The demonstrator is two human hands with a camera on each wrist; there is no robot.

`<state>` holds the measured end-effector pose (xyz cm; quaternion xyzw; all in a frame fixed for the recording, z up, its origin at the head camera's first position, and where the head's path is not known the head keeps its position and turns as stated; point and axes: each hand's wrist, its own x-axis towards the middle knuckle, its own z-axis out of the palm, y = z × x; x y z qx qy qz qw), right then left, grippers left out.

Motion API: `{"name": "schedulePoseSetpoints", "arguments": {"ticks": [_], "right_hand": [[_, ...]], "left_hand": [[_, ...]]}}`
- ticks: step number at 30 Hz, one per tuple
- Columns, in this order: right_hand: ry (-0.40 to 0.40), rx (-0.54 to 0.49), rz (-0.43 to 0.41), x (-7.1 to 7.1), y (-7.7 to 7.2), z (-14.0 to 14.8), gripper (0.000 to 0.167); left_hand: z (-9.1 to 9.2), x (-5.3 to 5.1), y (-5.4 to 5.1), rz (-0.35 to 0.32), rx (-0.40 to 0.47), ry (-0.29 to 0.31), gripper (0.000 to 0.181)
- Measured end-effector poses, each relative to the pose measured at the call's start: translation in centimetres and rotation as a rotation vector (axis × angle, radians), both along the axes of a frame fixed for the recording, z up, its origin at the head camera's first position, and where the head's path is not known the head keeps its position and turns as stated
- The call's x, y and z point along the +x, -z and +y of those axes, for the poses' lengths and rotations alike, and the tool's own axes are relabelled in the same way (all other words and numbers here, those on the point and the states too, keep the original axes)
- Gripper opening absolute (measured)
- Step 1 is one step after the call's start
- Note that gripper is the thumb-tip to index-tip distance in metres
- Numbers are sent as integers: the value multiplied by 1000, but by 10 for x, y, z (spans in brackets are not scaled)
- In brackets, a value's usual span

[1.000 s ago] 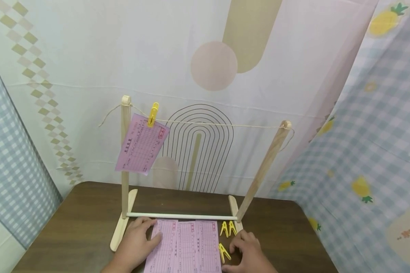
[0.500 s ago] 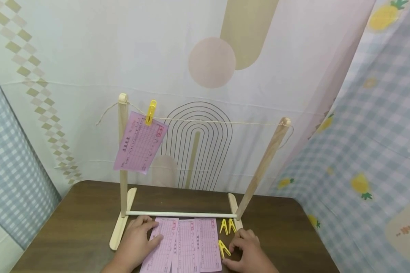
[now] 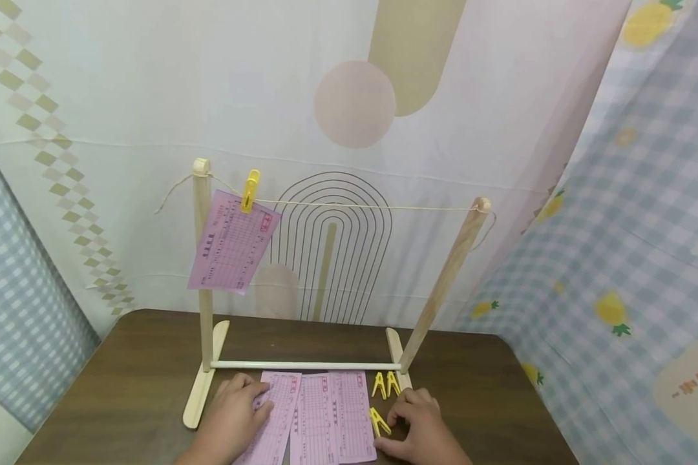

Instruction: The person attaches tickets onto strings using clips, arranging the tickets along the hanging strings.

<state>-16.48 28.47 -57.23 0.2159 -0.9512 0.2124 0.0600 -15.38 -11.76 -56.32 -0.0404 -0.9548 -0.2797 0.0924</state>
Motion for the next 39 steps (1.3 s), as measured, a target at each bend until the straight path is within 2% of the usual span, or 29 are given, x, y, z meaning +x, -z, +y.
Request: {"name": "schedulePoseSetpoints", "arguments": {"ticks": [7,11,16,23,28,31,35,39], "right_hand": [[-17,-22,20,2,-1,-2,36],[-8,-46,36,2,0,-2,37],[13,-78,55,1,0,-2,38],[82,-139,56,1,-2,-4,40],[157,-256,-32,2,-3,-4,43],[206,-324,-74,2,-5,-5,47],[254,-452,-64,2,-7,-9,50],[266,-588,-56,2,-8,-14,43]], "left_hand": [[2,4,-2,24,-25,-2,25],[3,6,-4,47,-8,2,24],[3,6,-4,49,53,3,34],[3,4,-6,48,140,-12,60],[0,1,-7,-11,176,-23,71],[-2,0,-7,-20,191,-22,70],[-3,-3,-7,-19,216,-22,61],[-3,-5,-7,-16,235,-22,45]]}}
